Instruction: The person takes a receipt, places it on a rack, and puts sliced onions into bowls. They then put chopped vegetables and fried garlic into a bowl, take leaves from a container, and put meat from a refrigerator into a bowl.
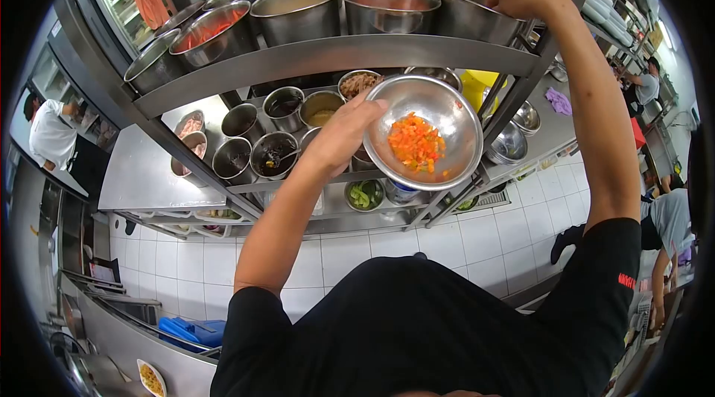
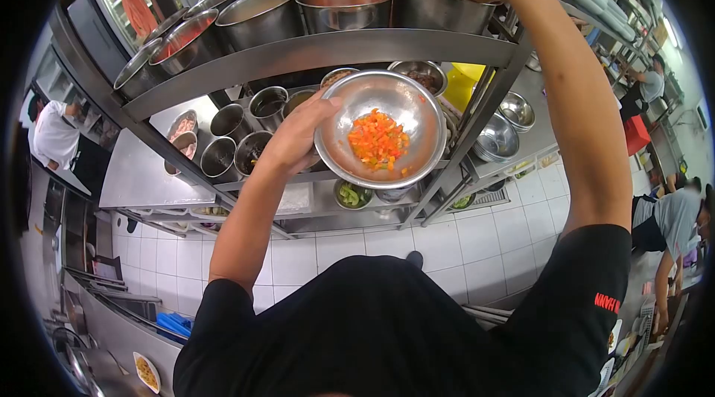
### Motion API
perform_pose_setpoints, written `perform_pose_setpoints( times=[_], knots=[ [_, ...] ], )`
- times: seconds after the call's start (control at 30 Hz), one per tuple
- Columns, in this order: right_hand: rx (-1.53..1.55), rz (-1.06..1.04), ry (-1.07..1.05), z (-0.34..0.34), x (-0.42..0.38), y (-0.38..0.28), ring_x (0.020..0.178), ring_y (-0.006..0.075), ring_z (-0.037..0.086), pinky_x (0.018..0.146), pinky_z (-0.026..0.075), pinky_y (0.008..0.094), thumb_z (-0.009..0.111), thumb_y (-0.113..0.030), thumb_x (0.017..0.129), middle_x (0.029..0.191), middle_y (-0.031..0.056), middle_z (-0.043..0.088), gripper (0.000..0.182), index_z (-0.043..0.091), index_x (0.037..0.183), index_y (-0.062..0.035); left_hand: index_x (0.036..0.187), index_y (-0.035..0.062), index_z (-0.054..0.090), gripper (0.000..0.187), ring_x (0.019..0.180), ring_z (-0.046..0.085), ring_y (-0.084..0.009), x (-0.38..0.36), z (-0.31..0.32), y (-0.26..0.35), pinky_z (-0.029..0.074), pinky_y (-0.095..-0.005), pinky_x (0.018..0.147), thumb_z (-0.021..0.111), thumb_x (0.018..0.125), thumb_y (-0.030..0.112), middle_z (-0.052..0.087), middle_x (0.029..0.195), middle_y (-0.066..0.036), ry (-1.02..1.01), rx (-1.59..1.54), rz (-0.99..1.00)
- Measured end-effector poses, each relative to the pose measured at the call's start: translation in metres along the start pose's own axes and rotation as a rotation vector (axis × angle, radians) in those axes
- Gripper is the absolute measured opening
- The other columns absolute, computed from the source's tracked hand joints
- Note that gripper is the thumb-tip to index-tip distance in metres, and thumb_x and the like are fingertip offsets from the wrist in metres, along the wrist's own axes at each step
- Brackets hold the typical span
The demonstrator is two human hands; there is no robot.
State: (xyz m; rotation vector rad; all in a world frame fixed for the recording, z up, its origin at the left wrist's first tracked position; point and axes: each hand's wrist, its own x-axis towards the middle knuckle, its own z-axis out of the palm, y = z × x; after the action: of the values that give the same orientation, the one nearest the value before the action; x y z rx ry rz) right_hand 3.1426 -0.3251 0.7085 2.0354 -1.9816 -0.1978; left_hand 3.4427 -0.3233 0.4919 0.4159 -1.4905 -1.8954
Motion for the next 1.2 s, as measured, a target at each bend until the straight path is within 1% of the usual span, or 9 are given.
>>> perform_pose_setpoints(
  times=[0.17, 0.3, 0.4, 0.53, 0.73, 0.83, 0.93, 1.03, 1.2],
  knots=[
    [0.047, 0.196, 0.057, -0.026, 0.001, -0.002, 0.077, 0.0234, 0.067, 0.069, 0.052, 0.0354, 0.068, -0.010, 0.069, 0.082, 0.0080, 0.071, 0.023, 0.075, 0.091, -0.0114, 0.141, 0.0010, 0.036, 0.054, 0.114, 0.055, -0.0179, -0.002, -0.003, -0.005, 0.048, -0.0320, 0.095, 0.050, 0.094, 0.022, 0.052, 0.129, -0.012, 0.027, 0.004, -0.001],
    [-0.526, 0.191, 0.206, -0.021, -0.008, -0.011, 0.077, 0.0249, 0.068, 0.070, 0.054, 0.0404, 0.067, -0.020, 0.079, 0.085, 0.0148, 0.071, 0.021, 0.072, 0.079, 0.0001, 0.142, 0.0015, 0.036, 0.054, 0.114, 0.054, -0.0181, -0.008, 0.000, 0.000, 0.048, -0.0318, 0.095, 0.050, 0.094, 0.022, 0.052, 0.130, -0.012, 0.039, 0.036, -0.026],
    [-0.333, 0.008, 0.133, -0.011, -0.012, -0.015, 0.077, 0.0234, 0.068, 0.069, 0.053, 0.0353, 0.069, -0.011, 0.068, 0.081, 0.0073, 0.071, 0.022, 0.075, 0.089, -0.0124, 0.142, 0.0015, 0.036, 0.054, 0.114, 0.054, -0.0181, -0.009, 0.004, 0.003, 0.048, -0.0316, 0.095, 0.050, 0.094, 0.022, 0.052, 0.130, -0.012, 0.033, 0.031, -0.007],
    [-0.031, 0.086, 0.092, -0.018, -0.021, -0.030, 0.077, 0.0230, 0.068, 0.070, 0.052, 0.0352, 0.068, -0.012, 0.071, 0.080, 0.0082, 0.070, 0.018, 0.074, 0.087, -0.0082, 0.142, 0.0017, 0.035, 0.055, 0.115, 0.054, -0.0184, -0.006, 0.004, 0.003, 0.048, -0.0314, 0.096, 0.051, 0.094, 0.022, 0.051, 0.130, -0.012, 0.010, 0.019, 0.014],
    [0.212, -0.139, 0.196, -0.010, -0.010, 0.007, 0.075, 0.0174, 0.066, 0.069, 0.050, 0.0314, 0.067, -0.017, 0.077, 0.079, 0.0096, 0.070, 0.026, 0.071, 0.097, -0.0009, 0.140, 0.0008, 0.037, 0.054, 0.115, 0.054, -0.0195, 0.000, 0.011, 0.008, 0.047, -0.0325, 0.097, 0.052, 0.094, 0.023, 0.052, 0.129, -0.013, -0.023, -0.016, 0.019],
    [0.248, 0.080, 0.256, -0.034, -0.045, -0.018, 0.079, 0.0229, 0.068, 0.073, 0.053, 0.0386, 0.067, -0.020, 0.079, 0.084, 0.0141, 0.071, 0.019, 0.072, 0.077, -0.0021, 0.138, -0.0002, 0.039, 0.052, 0.115, 0.054, -0.0198, 0.003, 0.014, 0.010, 0.046, -0.0330, 0.097, 0.052, 0.094, 0.022, 0.052, 0.128, -0.013, -0.011, -0.012, 0.018],
    [0.225, 0.172, 0.328, -0.041, -0.062, -0.023, 0.079, 0.0226, 0.068, 0.071, 0.053, 0.0377, 0.067, -0.019, 0.078, 0.082, 0.0139, 0.070, 0.016, 0.072, 0.075, -0.0037, 0.136, -0.0011, 0.041, 0.050, 0.113, 0.055, -0.0195, 0.006, 0.017, 0.012, 0.046, -0.0329, 0.097, 0.052, 0.094, 0.022, 0.053, 0.127, -0.013, -0.004, 0.000, 0.016],
    [0.323, 0.048, 0.332, -0.030, -0.066, 0.018, 0.074, 0.0146, 0.063, 0.070, 0.049, 0.0293, 0.067, -0.020, 0.080, 0.081, 0.0071, 0.069, 0.031, 0.069, 0.103, 0.0002, 0.133, -0.0020, 0.044, 0.046, 0.110, 0.056, -0.0186, 0.009, 0.025, 0.017, 0.046, -0.0323, 0.096, 0.053, 0.094, 0.020, 0.054, 0.125, -0.012, 0.007, -0.043, -0.006],
    [0.409, 0.037, 0.421, -0.001, -0.131, -0.025, 0.071, 0.0180, 0.063, 0.069, 0.049, 0.0317, 0.064, -0.016, 0.083, 0.079, 0.0092, 0.068, 0.020, 0.069, 0.097, -0.0023, 0.120, -0.0031, 0.052, 0.032, 0.100, 0.060, -0.0170, 0.009, 0.030, 0.015, 0.051, -0.0311, 0.087, 0.054, 0.094, 0.016, 0.059, 0.113, -0.010, 0.133, -0.064, -0.051]
  ],
)
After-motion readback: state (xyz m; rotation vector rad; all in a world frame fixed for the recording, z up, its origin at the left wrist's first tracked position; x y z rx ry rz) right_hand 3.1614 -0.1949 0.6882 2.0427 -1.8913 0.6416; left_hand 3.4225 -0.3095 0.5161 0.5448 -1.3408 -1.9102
